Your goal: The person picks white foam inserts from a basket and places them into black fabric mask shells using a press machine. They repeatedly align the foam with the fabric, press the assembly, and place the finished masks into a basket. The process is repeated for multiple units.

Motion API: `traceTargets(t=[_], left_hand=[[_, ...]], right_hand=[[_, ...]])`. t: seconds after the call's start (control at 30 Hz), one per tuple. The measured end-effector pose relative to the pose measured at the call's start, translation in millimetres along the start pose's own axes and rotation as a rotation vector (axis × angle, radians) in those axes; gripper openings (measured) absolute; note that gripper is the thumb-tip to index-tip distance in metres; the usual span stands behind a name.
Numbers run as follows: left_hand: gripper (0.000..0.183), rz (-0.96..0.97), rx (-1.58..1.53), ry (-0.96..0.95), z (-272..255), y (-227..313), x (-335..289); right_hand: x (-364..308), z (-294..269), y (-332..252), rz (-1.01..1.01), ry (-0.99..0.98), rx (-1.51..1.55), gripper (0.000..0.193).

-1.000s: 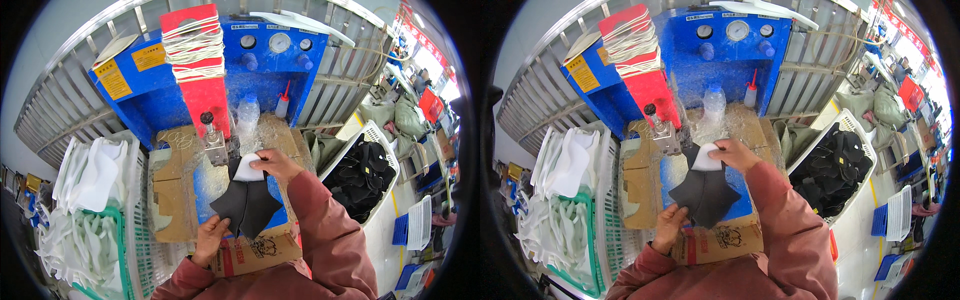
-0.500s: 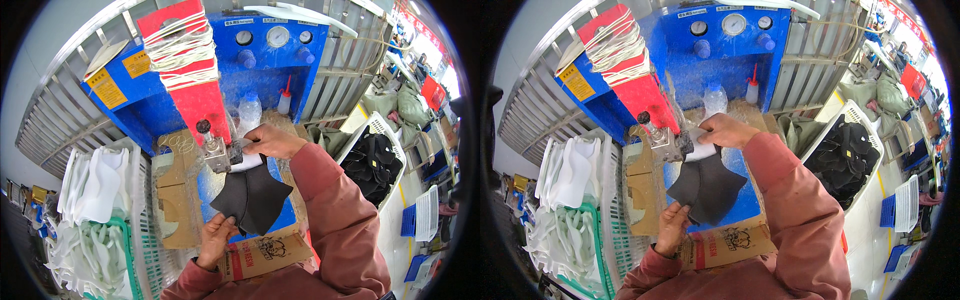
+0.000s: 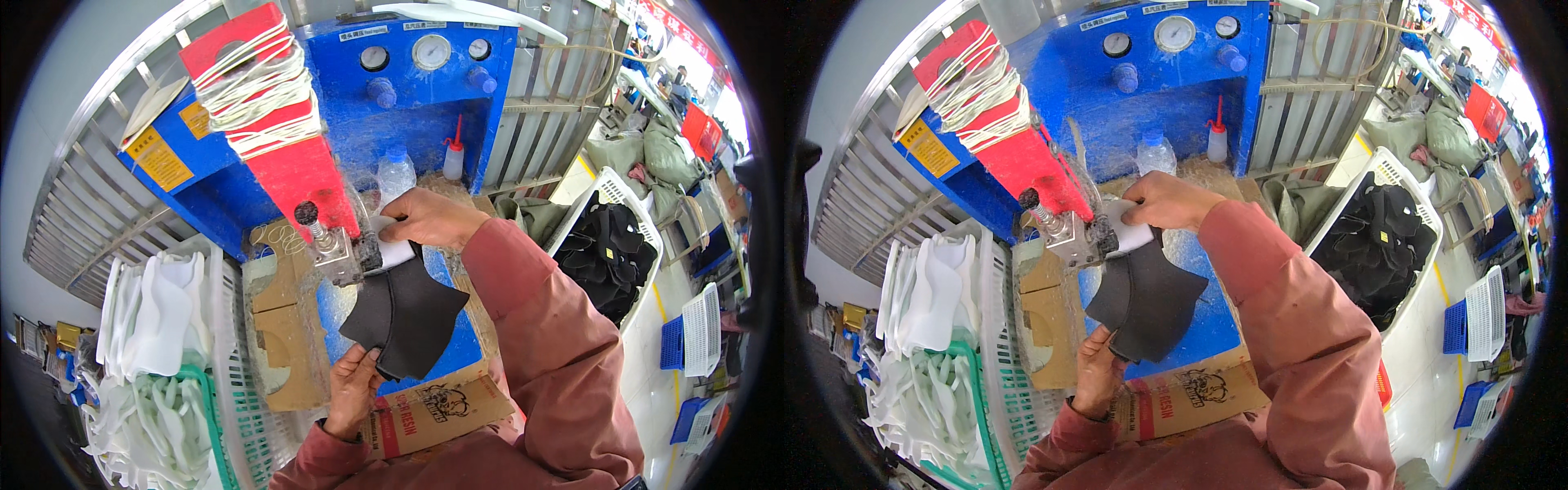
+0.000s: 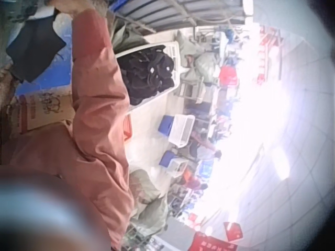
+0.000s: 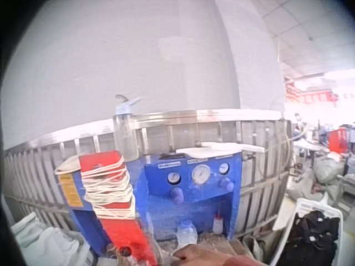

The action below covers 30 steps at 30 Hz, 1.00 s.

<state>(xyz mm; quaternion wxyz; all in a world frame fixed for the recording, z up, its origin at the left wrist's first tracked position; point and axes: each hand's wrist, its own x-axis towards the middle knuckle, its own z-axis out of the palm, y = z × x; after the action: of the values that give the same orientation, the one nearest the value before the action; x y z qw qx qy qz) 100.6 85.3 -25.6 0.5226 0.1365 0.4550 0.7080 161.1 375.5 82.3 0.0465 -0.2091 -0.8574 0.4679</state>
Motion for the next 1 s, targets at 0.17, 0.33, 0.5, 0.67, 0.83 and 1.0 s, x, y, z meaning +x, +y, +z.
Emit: traceTargets(t=[0.17,0.33,0.5,0.67,0.83,1.0], left_hand=[[0.021,0.025,-0.082,-0.038,2,1,0],[0.023,0.045,-0.048,-0.088,3,5,1],[0.023,0.022,-0.003,-0.023,7,7,3],[0.014,0.014,-0.049,-0.027,12,5,6],[0.013,0.006,-0.047,-0.029,15,10,11],[0.022,0.008,-0.130,-0.050,20,11,13]], right_hand=[[5,1,-4,-0.061,0.006,-0.070,0.030],[7,1,-4,-0.069,0.009,-0.037,0.031],[4,-1,-2,-0.037,0.063,-0.041,0.030],[-4,-8,-6,0.030,0.038,0.042,0.032],[-7,-11,-9,-0.010,0.084,0.022,0.029],[-5,-13,-9,-0.007,0.075,0.028,0.027]])
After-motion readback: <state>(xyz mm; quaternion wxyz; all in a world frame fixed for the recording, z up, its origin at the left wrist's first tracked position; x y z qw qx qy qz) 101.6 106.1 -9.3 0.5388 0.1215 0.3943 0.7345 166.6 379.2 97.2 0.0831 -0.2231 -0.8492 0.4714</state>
